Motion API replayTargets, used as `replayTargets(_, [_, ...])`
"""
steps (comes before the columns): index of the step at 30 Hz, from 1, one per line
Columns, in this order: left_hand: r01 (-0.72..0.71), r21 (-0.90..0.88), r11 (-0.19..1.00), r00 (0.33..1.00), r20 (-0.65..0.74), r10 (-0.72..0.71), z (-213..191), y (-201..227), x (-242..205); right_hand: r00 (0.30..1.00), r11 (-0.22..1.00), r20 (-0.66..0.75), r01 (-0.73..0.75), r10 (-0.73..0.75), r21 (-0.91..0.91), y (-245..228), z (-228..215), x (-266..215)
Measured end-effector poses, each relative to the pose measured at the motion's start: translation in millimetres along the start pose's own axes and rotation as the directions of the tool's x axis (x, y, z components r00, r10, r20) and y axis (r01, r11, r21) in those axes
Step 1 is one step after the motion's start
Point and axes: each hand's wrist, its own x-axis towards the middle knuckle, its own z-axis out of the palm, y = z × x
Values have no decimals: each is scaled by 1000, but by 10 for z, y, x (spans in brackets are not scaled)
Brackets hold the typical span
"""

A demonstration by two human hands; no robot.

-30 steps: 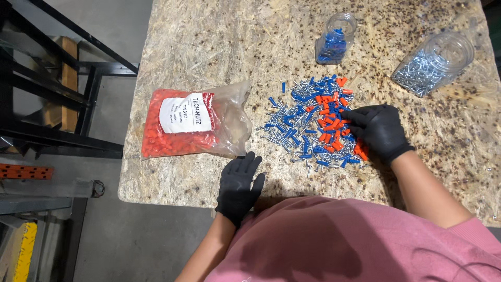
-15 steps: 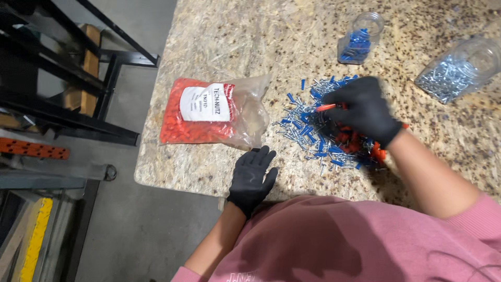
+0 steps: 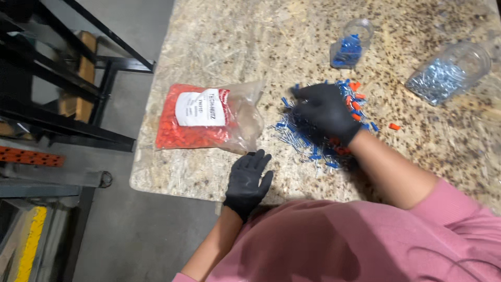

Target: The person sorts blue and orange electrical connectors from a pile on a table into separate jars by hand while wearing black gloves.

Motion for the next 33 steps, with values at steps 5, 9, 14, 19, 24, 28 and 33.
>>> replayTargets(5, [3, -28, 1000, 983, -181, -8, 53, -3, 4, 702, 680, -190, -712, 687, -173, 924, -1183, -1015])
replayTargets(9, [-22, -155, 988, 993, -116, 4, -195, 95, 38, 728, 491, -192, -608, 658, -624, 956, -1681, -1740])
replayTargets(14, [-2, -149, 989, 994, -108, -15, -174, 84, 36, 856, 606, -179, -476, 484, -637, 738, -1428, -1910])
replayTargets(19, [-11, -167, 986, 994, -108, -7, -188, 76, 40, 924, 752, -107, -363, 368, -550, 574, -1274, -1793])
replayTargets(24, [12, -172, 985, 999, -41, -20, -104, 51, 52, 964, 683, -53, -223, 261, -696, 529, -1098, -1787])
replayTargets(28, [22, -137, 990, 999, -38, -27, -94, 59, 49, 909, 718, -178, -408, 376, -564, 605, -987, -1533])
replayTargets(33, [13, -11, 1000, 1000, -28, -13, 56, -8, 11, 844, 842, -20, -533, 536, 88, -336, -391, -307])
